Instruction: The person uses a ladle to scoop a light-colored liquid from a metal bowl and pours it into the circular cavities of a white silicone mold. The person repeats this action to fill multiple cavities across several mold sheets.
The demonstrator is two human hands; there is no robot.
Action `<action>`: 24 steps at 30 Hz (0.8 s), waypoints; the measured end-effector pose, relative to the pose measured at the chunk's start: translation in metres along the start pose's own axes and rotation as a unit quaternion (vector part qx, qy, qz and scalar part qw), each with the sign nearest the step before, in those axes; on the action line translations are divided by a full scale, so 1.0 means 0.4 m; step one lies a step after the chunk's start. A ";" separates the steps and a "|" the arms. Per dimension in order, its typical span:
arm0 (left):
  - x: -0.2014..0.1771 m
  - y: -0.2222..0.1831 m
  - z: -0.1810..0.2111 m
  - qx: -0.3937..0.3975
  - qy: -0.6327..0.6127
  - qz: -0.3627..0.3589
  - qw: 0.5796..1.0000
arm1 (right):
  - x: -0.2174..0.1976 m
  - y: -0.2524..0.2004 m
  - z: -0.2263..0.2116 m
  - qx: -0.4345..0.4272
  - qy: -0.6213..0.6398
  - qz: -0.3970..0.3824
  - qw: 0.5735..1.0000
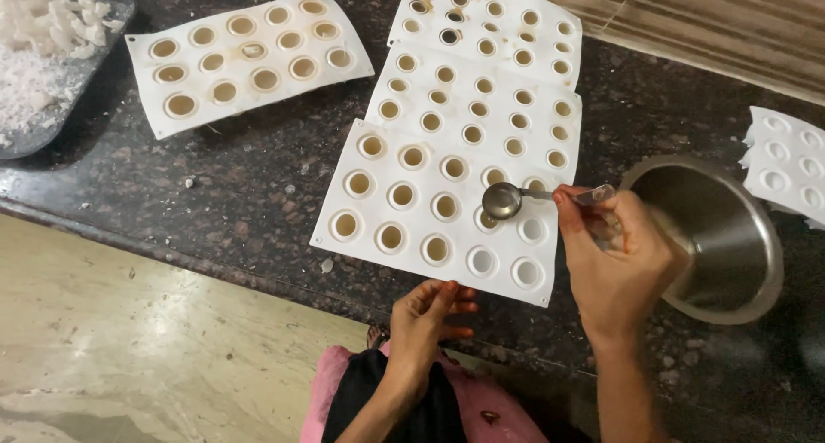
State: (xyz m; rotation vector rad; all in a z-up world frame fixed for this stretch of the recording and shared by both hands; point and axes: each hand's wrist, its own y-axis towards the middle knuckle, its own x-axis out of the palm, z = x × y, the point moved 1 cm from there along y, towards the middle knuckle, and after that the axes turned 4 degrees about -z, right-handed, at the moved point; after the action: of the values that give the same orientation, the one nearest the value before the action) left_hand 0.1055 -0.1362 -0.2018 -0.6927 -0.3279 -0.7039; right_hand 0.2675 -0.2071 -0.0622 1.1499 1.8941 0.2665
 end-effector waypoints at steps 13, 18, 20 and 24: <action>0.001 -0.006 -0.002 0.018 -0.006 -0.006 1.000 | 0.002 -0.064 0.018 -0.034 0.003 -0.007 0.999; -0.002 -0.002 -0.007 0.016 -0.017 -0.008 1.000 | -0.005 -0.068 -0.023 -0.039 -0.024 -0.005 0.999; -0.002 -0.001 -0.007 0.012 -0.018 -0.008 1.000 | -0.006 -0.071 -0.037 -0.049 -0.038 -0.004 0.998; -0.004 0.001 -0.008 0.008 -0.021 -0.001 1.000 | -0.007 -0.085 -0.047 -0.078 -0.059 -0.005 0.995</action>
State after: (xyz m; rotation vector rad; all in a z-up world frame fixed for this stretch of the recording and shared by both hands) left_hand 0.1048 -0.1375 -0.2050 -0.6934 -0.3720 -0.6895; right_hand 0.2328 -0.2234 -0.0687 1.0292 1.7426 0.3290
